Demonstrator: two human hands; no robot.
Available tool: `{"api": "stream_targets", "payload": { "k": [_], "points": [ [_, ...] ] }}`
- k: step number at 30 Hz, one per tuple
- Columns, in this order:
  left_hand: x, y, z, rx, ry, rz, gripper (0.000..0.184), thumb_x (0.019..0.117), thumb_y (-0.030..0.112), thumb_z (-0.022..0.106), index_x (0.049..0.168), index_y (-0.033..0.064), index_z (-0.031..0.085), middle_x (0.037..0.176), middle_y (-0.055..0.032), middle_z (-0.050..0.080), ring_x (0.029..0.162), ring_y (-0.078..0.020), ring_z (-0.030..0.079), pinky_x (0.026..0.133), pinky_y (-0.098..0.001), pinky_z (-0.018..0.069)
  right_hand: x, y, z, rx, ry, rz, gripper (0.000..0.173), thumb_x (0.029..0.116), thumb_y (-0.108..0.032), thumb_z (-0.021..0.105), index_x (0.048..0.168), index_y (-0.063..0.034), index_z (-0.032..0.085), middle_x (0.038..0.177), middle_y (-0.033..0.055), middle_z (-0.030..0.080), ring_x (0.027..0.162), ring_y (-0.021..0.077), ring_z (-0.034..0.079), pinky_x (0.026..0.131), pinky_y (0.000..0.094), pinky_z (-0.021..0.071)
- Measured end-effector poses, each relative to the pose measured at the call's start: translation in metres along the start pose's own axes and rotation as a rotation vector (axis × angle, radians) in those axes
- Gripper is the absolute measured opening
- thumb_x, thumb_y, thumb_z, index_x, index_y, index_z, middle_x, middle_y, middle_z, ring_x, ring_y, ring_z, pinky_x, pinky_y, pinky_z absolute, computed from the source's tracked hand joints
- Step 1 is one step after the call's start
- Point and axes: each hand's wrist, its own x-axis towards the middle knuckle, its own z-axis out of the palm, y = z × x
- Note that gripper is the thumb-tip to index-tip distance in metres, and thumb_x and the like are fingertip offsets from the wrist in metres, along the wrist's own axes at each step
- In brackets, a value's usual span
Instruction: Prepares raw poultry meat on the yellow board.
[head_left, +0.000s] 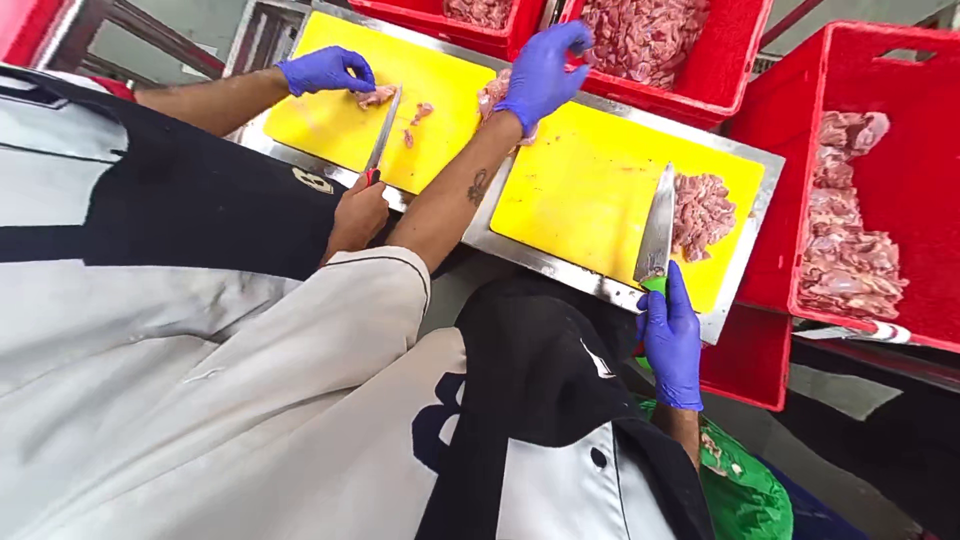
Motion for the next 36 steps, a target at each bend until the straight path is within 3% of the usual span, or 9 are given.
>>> {"api": "stream_targets", "payload": {
  "k": [5,11,15,21,23,26,29,33,36],
  "points": [
    [-0.068,-0.091,0.021,0.248,-0.131,-0.142,0.067,0.084,0.045,0.077,0.143,0.0189,0.06,0.15,-0.0134,0.051,0.14,-0.0385,0.046,0.109,-0.057,0.0464,-0.001,0.012,0.02,-0.018,-0.093,0.014,0.054,0.1079,-0.022,0.042,0.161,-0.0191,0.035,0.08,0.0025,0.063,0.051,0.0122,0.053,0.045,0.0314,0.0494],
    [-0.065,-0.108,0.004,0.176,-0.265,0.061,0.049,0.0912,0.005,0.068,0.139,0.0098,0.062,0.142,-0.0189,0.058,0.137,-0.0357,0.052,0.119,-0.0487,0.0395,0.005,0.004,0.046,-0.204,-0.32,-0.125,0.052,0.1085,-0.026,0.042,0.16,-0.0213,0.038,0.083,0.0035,0.067,0.061,0.0124,0.058,0.058,0.0345,0.0533],
    [-0.072,-0.034,-0.05,0.223,-0.467,-0.243,0.051,0.0933,-0.009,0.057,0.143,0.0023,0.057,0.148,-0.0213,0.054,0.143,-0.0359,0.047,0.121,-0.0494,0.0349,0.009,-0.004,0.058,-0.263,-0.368,-0.217,0.051,0.1083,-0.026,0.043,0.159,-0.0169,0.041,0.093,0.0095,0.072,0.071,0.0176,0.065,0.07,0.0406,0.0565],
    [-0.062,-0.1,-0.007,0.123,-0.232,-0.199,0.032,0.0934,0.013,0.06,0.123,0.0038,0.069,0.121,-0.0206,0.07,0.118,-0.037,0.066,0.104,-0.0582,0.0495,0.004,0.004,0.051,-0.248,-0.338,-0.195,0.051,0.1086,-0.029,0.044,0.159,-0.0202,0.04,0.096,0.0084,0.073,0.074,0.0162,0.067,0.072,0.04,0.0574],
    [-0.054,-0.087,-0.017,0.011,-0.249,-0.122,0.03,0.0975,0.014,0.056,0.119,-0.0007,0.07,0.119,-0.0227,0.07,0.117,-0.0359,0.066,0.106,-0.0545,0.0488,0.005,0.006,0.043,-0.247,-0.313,-0.165,0.052,0.1086,-0.03,0.044,0.159,-0.021,0.04,0.093,0.0087,0.072,0.072,0.0163,0.066,0.07,0.0405,0.0572],
    [-0.054,-0.045,-0.025,-0.237,-0.273,0.022,0.027,0.1014,0.015,0.052,0.102,-0.0036,0.072,0.097,-0.0175,0.072,0.093,-0.0236,0.069,0.09,-0.0438,0.054,0.006,0.011,0.029,-0.228,-0.261,-0.113,0.052,0.1078,-0.029,0.046,0.159,-0.0221,0.04,0.092,0.0074,0.071,0.069,0.0148,0.064,0.067,0.0386,0.0564],
    [-0.066,0.009,-0.01,-0.563,-0.393,-0.155,0.033,0.1067,0.024,0.051,0.095,0.0009,0.07,0.084,-0.0063,0.069,0.077,-0.0107,0.066,0.077,-0.0351,0.0572,0.009,0.016,0.012,-0.201,-0.177,-0.054,0.053,0.1078,-0.03,0.047,0.159,-0.0216,0.04,0.092,0.0082,0.07,0.064,0.0154,0.062,0.062,0.0389,0.0557],
    [-0.095,0.008,0.035,-0.026,-0.629,-0.125,0.046,0.0996,0.046,0.063,0.095,0.0017,0.074,0.09,-0.0165,0.072,0.089,-0.0301,0.07,0.083,-0.0546,0.0555,0.001,0.021,-0.009,-0.147,-0.068,0.017,0.054,0.1081,-0.031,0.046,0.16,-0.0196,0.037,0.089,0.005,0.068,0.058,0.0136,0.058,0.053,0.0358,0.053],
    [-0.108,-0.027,0.045,0.285,-0.604,-0.16,0.056,0.0926,0.062,0.062,0.094,0.0063,0.071,0.096,-0.0176,0.071,0.098,-0.0378,0.069,0.085,-0.0641,0.0533,-0.005,0.027,-0.015,-0.089,-0.018,0.047,0.055,0.1078,-0.029,0.046,0.16,-0.0188,0.036,0.089,0.0038,0.067,0.057,0.0129,0.057,0.051,0.034,0.052]
  ]
}}
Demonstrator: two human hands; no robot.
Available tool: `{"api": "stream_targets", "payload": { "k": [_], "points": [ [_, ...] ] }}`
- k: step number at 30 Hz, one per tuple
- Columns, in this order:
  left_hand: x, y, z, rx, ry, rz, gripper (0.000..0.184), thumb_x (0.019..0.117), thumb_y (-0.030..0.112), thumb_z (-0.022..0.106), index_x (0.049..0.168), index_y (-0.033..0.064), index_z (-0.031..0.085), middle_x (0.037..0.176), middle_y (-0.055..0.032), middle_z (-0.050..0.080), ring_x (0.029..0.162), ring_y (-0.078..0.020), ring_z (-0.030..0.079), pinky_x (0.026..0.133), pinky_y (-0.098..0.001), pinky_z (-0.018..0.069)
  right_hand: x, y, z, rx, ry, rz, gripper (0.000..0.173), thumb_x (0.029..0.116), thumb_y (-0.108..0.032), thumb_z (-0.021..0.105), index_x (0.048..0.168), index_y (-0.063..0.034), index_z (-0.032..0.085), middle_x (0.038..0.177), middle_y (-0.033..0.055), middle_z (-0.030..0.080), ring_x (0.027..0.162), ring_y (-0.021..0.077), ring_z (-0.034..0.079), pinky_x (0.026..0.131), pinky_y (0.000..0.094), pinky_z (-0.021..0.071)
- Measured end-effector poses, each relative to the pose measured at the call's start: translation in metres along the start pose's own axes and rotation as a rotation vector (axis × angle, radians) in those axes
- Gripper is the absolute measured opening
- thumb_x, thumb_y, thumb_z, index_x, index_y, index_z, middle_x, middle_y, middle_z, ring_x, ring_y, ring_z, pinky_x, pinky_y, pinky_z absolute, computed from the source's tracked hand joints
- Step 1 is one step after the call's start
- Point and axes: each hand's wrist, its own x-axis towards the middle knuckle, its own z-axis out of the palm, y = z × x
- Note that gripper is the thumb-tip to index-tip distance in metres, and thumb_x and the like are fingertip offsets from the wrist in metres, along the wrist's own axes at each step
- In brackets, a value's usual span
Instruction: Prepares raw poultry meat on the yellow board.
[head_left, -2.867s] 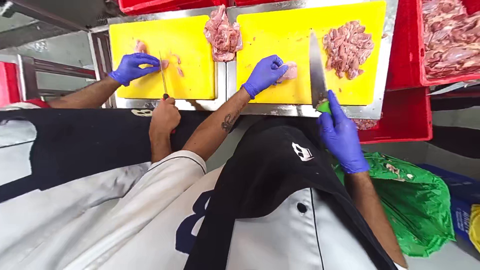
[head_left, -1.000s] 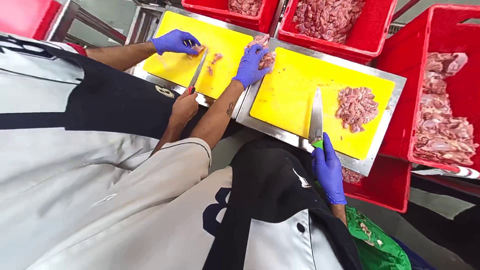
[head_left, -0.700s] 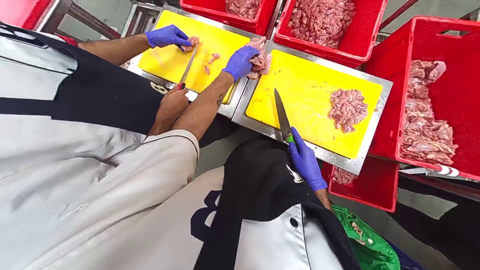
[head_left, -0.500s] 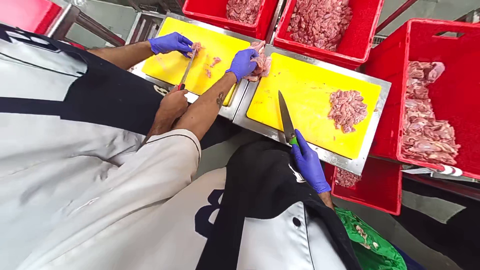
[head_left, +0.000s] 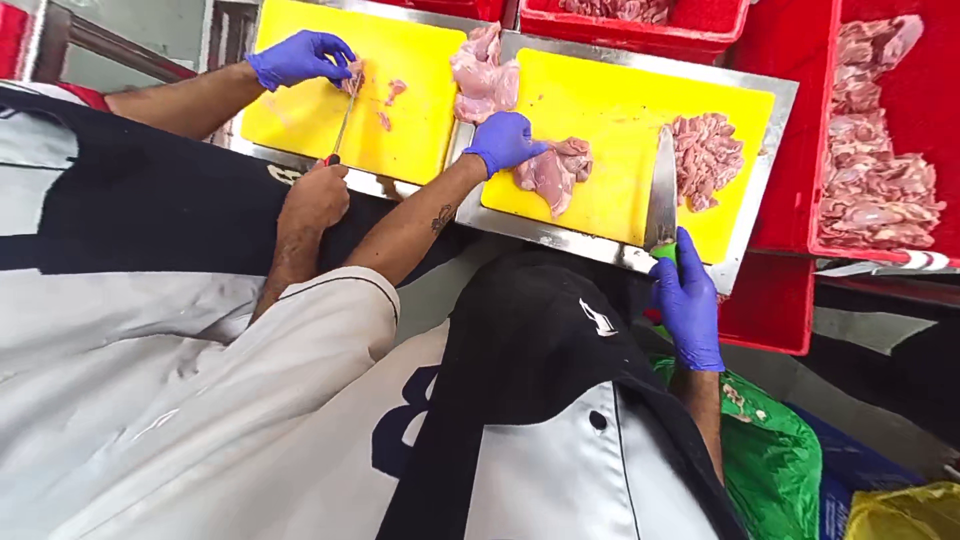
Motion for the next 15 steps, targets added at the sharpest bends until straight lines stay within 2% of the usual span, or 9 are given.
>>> {"api": "stream_targets", "payload": {
  "k": [2,4,5,7,8,9,10,12,15],
  "points": [
    [-0.001,-0.006,-0.012,-0.011,0.074,-0.073,0.046,0.0952,0.053,0.063,0.106,0.0096,0.073,0.1,-0.0154,0.073,0.101,-0.037,0.07,0.086,-0.0648,0.0538,-0.002,0.004,0.001,0.011,0.007,0.02,0.054,0.108,-0.028,0.046,0.161,-0.0197,0.036,0.09,0.0034,0.068,0.056,0.0129,0.058,0.05,0.0337,0.0528],
    [-0.001,-0.003,-0.017,-0.059,0.166,-0.013,0.034,0.0969,0.037,0.064,0.118,0.0118,0.071,0.102,-0.0121,0.074,0.1,-0.034,0.071,0.088,-0.0615,0.0549,-0.006,0.005,0.005,0.019,-0.006,0.018,0.054,0.1081,-0.028,0.046,0.161,-0.0189,0.036,0.089,0.003,0.068,0.055,0.0122,0.057,0.049,0.0328,0.0516],
    [0.002,0.001,-0.017,-0.094,0.195,0.109,0.035,0.0959,0.032,0.067,0.125,0.0125,0.069,0.108,-0.0091,0.074,0.103,-0.0298,0.071,0.092,-0.0564,0.0559,-0.006,0.004,0.007,0.025,-0.017,0.012,0.054,0.1081,-0.027,0.046,0.16,-0.0186,0.037,0.089,0.0028,0.068,0.055,0.0118,0.056,0.049,0.0323,0.0515],
    [0.012,0.016,-0.01,-0.129,0.163,0.448,0.05,0.0912,0.027,0.074,0.138,0.014,0.063,0.13,-0.0071,0.068,0.122,-0.0253,0.063,0.107,-0.0485,0.0509,-0.004,0.0,0.012,0.04,-0.047,-0.014,0.054,0.1084,-0.026,0.045,0.16,-0.0161,0.036,0.087,0.0024,0.068,0.054,0.0106,0.056,0.048,0.0307,0.0512],
    [0.02,0.025,-0.005,-0.09,0.127,0.565,0.052,0.09,0.028,0.075,0.139,0.0166,0.063,0.135,-0.0066,0.066,0.128,-0.0261,0.06,0.11,-0.0495,0.0479,-0.004,-0.002,0.014,0.048,-0.058,-0.021,0.053,0.1084,-0.026,0.045,0.16,-0.0153,0.037,0.086,0.0021,0.067,0.054,0.0101,0.056,0.048,0.0299,0.0512],
    [0.03,0.032,0.0,-0.048,0.095,0.603,0.048,0.0909,0.031,0.073,0.137,0.0186,0.065,0.132,-0.0063,0.068,0.127,-0.027,0.061,0.108,-0.0514,0.0483,-0.004,-0.004,0.016,0.053,-0.066,-0.023,0.053,0.1086,-0.026,0.045,0.16,-0.0151,0.037,0.086,0.0019,0.067,0.054,0.0098,0.056,0.048,0.0297,0.0512],
    [0.04,0.034,0.001,-0.041,0.076,0.57,0.041,0.0932,0.033,0.071,0.131,0.0177,0.069,0.126,-0.0065,0.071,0.122,-0.0265,0.065,0.106,-0.0522,0.0498,-0.004,-0.006,0.017,0.052,-0.068,-0.029,0.053,0.1086,-0.026,0.045,0.16,-0.0148,0.037,0.086,0.0019,0.067,0.054,0.0097,0.056,0.048,0.0295,0.0514],
    [0.057,0.033,-0.004,-0.085,0.116,0.368,0.035,0.0974,0.033,0.066,0.126,0.0135,0.071,0.119,-0.0082,0.073,0.113,-0.0262,0.068,0.103,-0.0514,0.0523,-0.004,-0.008,0.018,0.038,-0.056,-0.033,0.053,0.1088,-0.027,0.046,0.16,-0.0157,0.037,0.087,0.0016,0.067,0.054,0.0095,0.057,0.049,0.0293,0.0518],
    [0.06,0.026,-0.013,-0.132,0.316,0.164,0.035,0.0967,0.02,0.063,0.13,0.0115,0.067,0.123,-0.0091,0.07,0.114,-0.0267,0.067,0.103,-0.048,0.0527,-0.003,-0.014,0.023,-0.01,-0.051,-0.06,0.052,0.1089,-0.027,0.045,0.16,-0.0175,0.038,0.085,0.0013,0.067,0.056,0.0092,0.057,0.051,0.0292,0.0517]
  ]
}}
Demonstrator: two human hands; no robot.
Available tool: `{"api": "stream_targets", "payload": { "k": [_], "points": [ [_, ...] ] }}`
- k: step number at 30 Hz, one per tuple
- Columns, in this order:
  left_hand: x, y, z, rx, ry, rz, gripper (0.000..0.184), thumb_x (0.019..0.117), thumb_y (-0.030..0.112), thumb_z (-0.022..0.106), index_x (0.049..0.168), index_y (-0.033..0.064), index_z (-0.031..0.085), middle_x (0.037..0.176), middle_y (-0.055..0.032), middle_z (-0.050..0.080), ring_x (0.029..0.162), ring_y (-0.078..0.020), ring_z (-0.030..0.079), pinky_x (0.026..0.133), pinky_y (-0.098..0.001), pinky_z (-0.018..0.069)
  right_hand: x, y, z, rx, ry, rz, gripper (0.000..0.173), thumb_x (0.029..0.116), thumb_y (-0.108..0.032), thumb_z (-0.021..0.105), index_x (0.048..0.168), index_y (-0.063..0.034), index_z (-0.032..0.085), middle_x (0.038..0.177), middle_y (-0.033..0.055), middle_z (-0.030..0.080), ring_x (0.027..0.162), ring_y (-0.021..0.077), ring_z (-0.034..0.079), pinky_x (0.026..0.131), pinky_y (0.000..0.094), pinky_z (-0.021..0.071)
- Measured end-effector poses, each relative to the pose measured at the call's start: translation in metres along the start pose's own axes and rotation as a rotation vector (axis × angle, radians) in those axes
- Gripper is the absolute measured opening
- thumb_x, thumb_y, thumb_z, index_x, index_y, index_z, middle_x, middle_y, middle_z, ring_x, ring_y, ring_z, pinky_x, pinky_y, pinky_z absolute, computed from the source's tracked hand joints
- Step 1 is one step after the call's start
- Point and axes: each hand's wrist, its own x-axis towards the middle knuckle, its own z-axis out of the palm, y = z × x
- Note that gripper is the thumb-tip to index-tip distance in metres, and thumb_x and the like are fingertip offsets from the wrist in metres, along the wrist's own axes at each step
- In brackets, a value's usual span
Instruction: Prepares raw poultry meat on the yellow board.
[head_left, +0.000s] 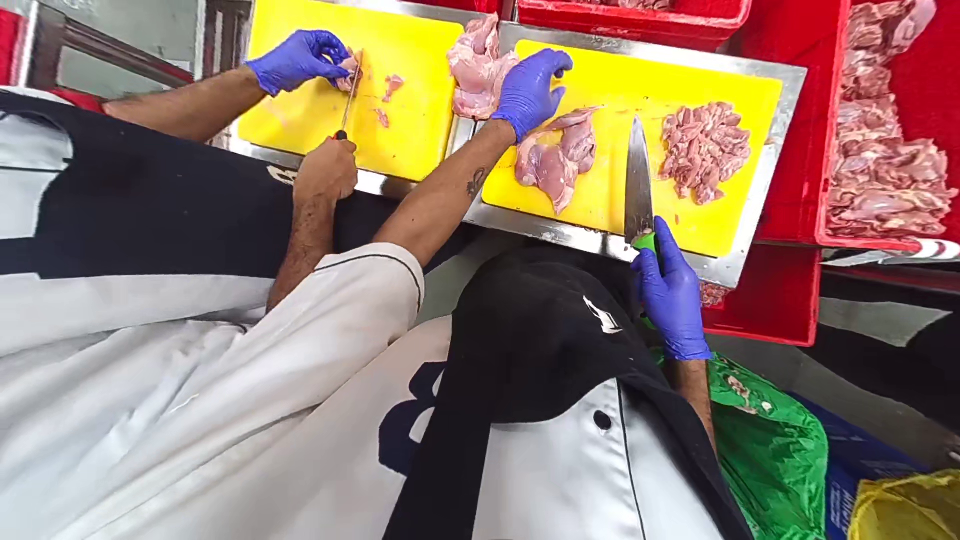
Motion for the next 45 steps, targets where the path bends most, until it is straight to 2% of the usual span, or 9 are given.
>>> {"api": "stream_targets", "payload": {
  "k": [4,9,15,19,24,28,37,42,45],
  "points": [
    [-0.049,-0.003,0.011,-0.179,0.315,0.195,0.024,0.0984,0.021,0.061,0.112,0.0062,0.074,0.107,-0.0081,0.074,0.1,-0.0197,0.07,0.093,-0.0381,0.0571,0.023,-0.012,0.01,-0.124,-0.126,-0.128,0.049,0.1098,-0.031,0.041,0.158,-0.0237,0.042,0.087,0.0034,0.069,0.062,0.0129,0.06,0.06,0.036,0.0543],
    [-0.128,0.01,0.064,-0.062,0.17,0.33,0.027,0.0974,0.035,0.063,0.109,0.0146,0.076,0.115,-0.0046,0.074,0.119,-0.0253,0.064,0.104,-0.046,0.0498,0.066,0.017,-0.003,-0.111,-0.156,-0.025,0.05,0.1102,-0.035,0.037,0.159,-0.025,0.041,0.088,0.0053,0.069,0.06,0.0152,0.06,0.055,0.0379,0.0536],
    [-0.143,0.022,0.068,-0.042,0.206,0.234,0.026,0.0938,0.033,0.066,0.11,0.0157,0.077,0.118,-0.0058,0.073,0.124,-0.0285,0.061,0.11,-0.048,0.0453,0.056,-0.019,-0.014,-0.426,-0.113,-0.246,0.048,0.1091,-0.027,0.043,0.157,-0.0237,0.044,0.09,0.0139,0.072,0.074,0.0261,0.068,0.072,0.0495,0.0562],
    [-0.146,0.02,0.075,-0.028,0.249,0.241,0.028,0.0919,0.035,0.066,0.111,0.0183,0.078,0.119,-0.0038,0.073,0.124,-0.0274,0.062,0.112,-0.0466,0.0438,0.05,-0.031,-0.012,-0.686,-0.219,-0.317,0.048,0.1097,-0.029,0.04,0.157,-0.0298,0.043,0.097,0.0191,0.071,0.082,0.0388,0.07,0.07,0.0589,0.0545],
    [-0.148,0.02,0.077,-0.038,0.269,0.229,0.026,0.0909,0.034,0.067,0.108,0.0184,0.078,0.117,-0.0026,0.074,0.123,-0.0265,0.062,0.113,-0.0452,0.0434,0.094,-0.054,0.017,-0.796,-0.293,-0.329,0.051,0.1098,-0.03,0.039,0.16,-0.0382,0.033,0.091,0.0189,0.067,0.076,0.0417,0.068,0.062,0.061,0.0523],
    [-0.145,0.017,0.075,0.021,0.263,0.236,0.027,0.0898,0.038,0.067,0.106,0.0194,0.079,0.117,-0.0022,0.075,0.123,-0.0271,0.063,0.112,-0.0455,0.044,0.135,-0.075,0.058,-0.747,-0.243,-0.414,0.05,0.11,-0.028,0.04,0.16,-0.0333,0.036,0.092,0.0193,0.069,0.078,0.0422,0.068,0.062,0.0606,0.0527],
    [-0.126,-0.028,0.016,0.105,0.117,0.016,0.032,0.086,0.046,0.065,0.101,0.0207,0.077,0.118,-0.0041,0.073,0.13,-0.0331,0.057,0.111,-0.0578,0.041,-0.011,0.019,-0.066,-0.832,-0.318,-0.236,0.048,0.111,-0.032,0.036,0.159,-0.0317,0.039,0.092,0.0205,0.07,0.076,0.0424,0.07,0.062,0.062,0.054],
    [-0.063,-0.002,0.004,0.049,0.015,-0.038,0.056,0.0865,0.056,0.07,0.128,0.0184,0.07,0.128,-0.0071,0.068,0.129,-0.032,0.056,0.108,-0.0565,0.0445,-0.024,0.015,-0.047,-0.642,-0.231,-0.211,0.047,0.1089,-0.029,0.043,0.156,-0.0265,0.047,0.099,0.0177,0.073,0.085,0.0356,0.072,0.075,0.0582,0.0568],
    [-0.028,0.022,0.023,0.006,-0.161,0.008,0.036,0.0969,0.04,0.063,0.117,0.0108,0.072,0.118,-0.0134,0.071,0.121,-0.0339,0.062,0.105,-0.0553,0.0478,-0.016,0.008,-0.012,-0.496,-0.27,-0.238,0.047,0.1091,-0.031,0.044,0.155,-0.0254,0.047,0.104,0.0155,0.075,0.09,0.0323,0.073,0.081,0.0554,0.0573]
  ]
}}
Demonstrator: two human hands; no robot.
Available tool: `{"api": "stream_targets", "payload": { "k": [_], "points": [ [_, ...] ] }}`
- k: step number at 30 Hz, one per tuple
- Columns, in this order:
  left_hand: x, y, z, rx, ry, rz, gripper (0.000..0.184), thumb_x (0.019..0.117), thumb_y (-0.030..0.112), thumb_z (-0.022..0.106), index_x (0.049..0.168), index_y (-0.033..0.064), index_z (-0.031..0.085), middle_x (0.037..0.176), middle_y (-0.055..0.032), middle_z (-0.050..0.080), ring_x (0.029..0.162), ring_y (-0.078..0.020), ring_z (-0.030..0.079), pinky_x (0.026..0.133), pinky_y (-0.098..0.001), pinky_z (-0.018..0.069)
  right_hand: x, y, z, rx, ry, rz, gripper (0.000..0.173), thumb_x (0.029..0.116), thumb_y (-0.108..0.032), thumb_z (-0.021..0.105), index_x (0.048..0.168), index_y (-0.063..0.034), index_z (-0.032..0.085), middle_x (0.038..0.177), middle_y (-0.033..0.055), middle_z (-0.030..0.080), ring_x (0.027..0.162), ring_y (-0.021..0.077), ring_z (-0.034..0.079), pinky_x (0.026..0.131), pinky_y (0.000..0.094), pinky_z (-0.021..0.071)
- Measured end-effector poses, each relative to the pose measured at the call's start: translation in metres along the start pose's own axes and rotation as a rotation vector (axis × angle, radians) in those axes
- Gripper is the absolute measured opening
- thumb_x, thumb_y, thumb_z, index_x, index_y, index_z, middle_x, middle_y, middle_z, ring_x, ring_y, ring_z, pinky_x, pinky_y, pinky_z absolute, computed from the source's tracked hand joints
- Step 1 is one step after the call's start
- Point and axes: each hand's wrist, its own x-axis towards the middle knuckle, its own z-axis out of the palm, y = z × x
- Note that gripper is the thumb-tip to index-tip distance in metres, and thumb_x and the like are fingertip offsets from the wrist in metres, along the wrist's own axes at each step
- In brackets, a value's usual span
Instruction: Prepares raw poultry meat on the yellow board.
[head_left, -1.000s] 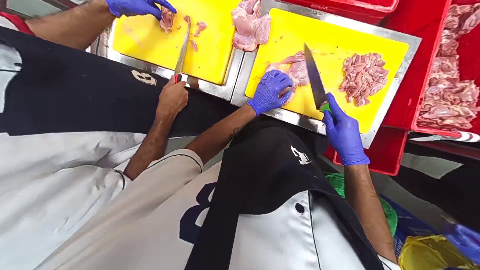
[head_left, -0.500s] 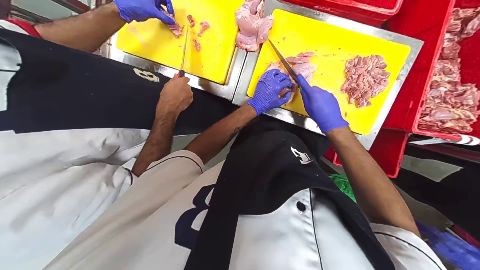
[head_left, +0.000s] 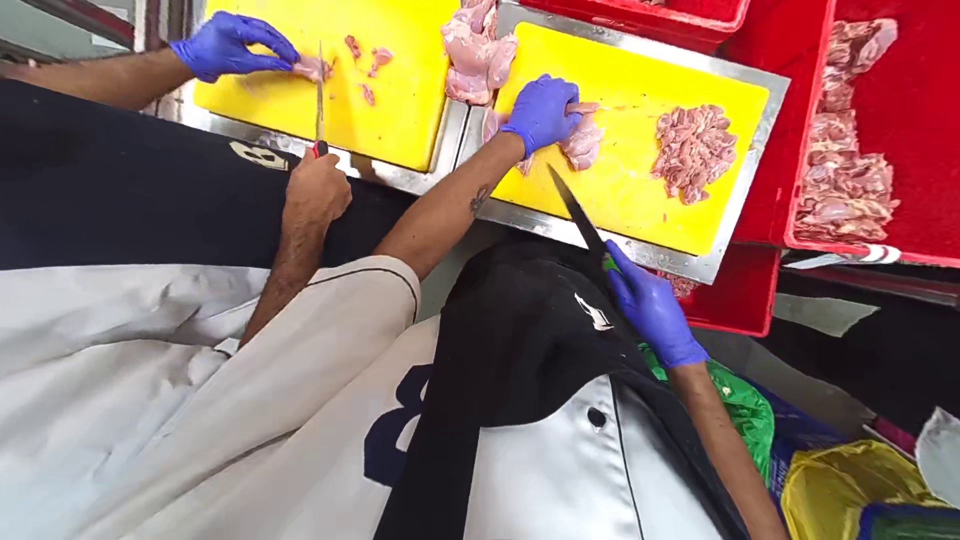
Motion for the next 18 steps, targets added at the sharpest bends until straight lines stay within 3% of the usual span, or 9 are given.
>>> {"api": "stream_targets", "payload": {
  "k": [3,6,10,12,14,16,18],
  "points": [
    [0.022,-0.003,-0.006,-0.227,-0.028,0.117,0.03,0.1024,0.028,0.058,0.112,0.0021,0.07,0.104,-0.0169,0.072,0.102,-0.0303,0.069,0.095,-0.0505,0.053,0.019,-0.014,0.015,0.099,-0.023,-0.022,0.048,0.1092,-0.032,0.043,0.156,-0.025,0.046,0.102,0.0146,0.075,0.088,0.031,0.073,0.082,0.0535,0.057],
    [0.025,0.007,-0.018,-0.572,-0.062,0.321,0.028,0.1045,0.023,0.058,0.105,-0.003,0.068,0.088,-0.0116,0.069,0.079,-0.0163,0.068,0.079,-0.0365,0.0577,0.033,-0.013,0.024,0.183,-0.034,-0.003,0.048,0.1095,-0.035,0.041,0.157,-0.0279,0.045,0.096,0.0122,0.075,0.08,0.0277,0.071,0.077,0.0515,0.0567],
    [0.015,0.049,-0.055,-0.853,-0.149,0.441,0.027,0.1057,0.021,0.057,0.099,-0.0028,0.068,0.083,-0.0079,0.071,0.073,-0.0147,0.071,0.071,-0.0364,0.0628,0.046,0.014,0.009,0.284,0.061,0.177,0.048,0.1099,-0.037,0.04,0.156,-0.0275,0.045,0.104,0.0119,0.074,0.087,0.0236,0.071,0.084,0.0491,0.0569],
    [0.01,0.061,-0.067,-0.862,-0.156,0.485,0.03,0.1062,0.023,0.055,0.095,-0.0015,0.069,0.08,-0.0069,0.07,0.071,-0.0145,0.07,0.069,-0.0365,0.0619,0.051,0.033,-0.003,0.309,0.186,0.281,0.048,0.1096,-0.035,0.04,0.156,-0.0248,0.046,0.102,0.0128,0.073,0.085,0.0241,0.07,0.082,0.0497,0.0575],
    [0.007,0.062,-0.063,-0.818,-0.166,0.481,0.031,0.1056,0.024,0.056,0.091,0.0004,0.069,0.076,-0.0049,0.068,0.068,-0.0125,0.067,0.066,-0.0345,0.0597,0.052,0.043,-0.013,0.323,0.29,0.363,0.049,0.1095,-0.035,0.04,0.157,-0.0263,0.043,0.096,0.0125,0.071,0.076,0.0241,0.068,0.073,0.0501,0.0568],
    [0.01,0.047,-0.039,-0.579,-0.173,0.419,0.034,0.1034,0.032,0.06,0.09,0.0017,0.07,0.073,-0.0057,0.068,0.065,-0.0135,0.066,0.064,-0.0357,0.0587,0.046,0.04,-0.018,0.351,0.332,0.389,0.05,0.1094,-0.035,0.04,0.159,-0.028,0.04,0.094,0.0112,0.071,0.071,0.0231,0.067,0.068,0.0495,0.0578],
    [0.019,0.021,-0.011,-0.197,-0.16,0.328,0.039,0.0999,0.042,0.064,0.096,0.0042,0.073,0.084,-0.0097,0.072,0.079,-0.0213,0.07,0.079,-0.0461,0.0584,0.041,0.026,-0.011,0.396,0.288,0.34,0.055,0.11,-0.032,0.038,0.163,-0.0302,0.028,0.097,0.0084,0.071,0.07,0.019,0.071,0.067,0.0447,0.0629]
  ]
}}
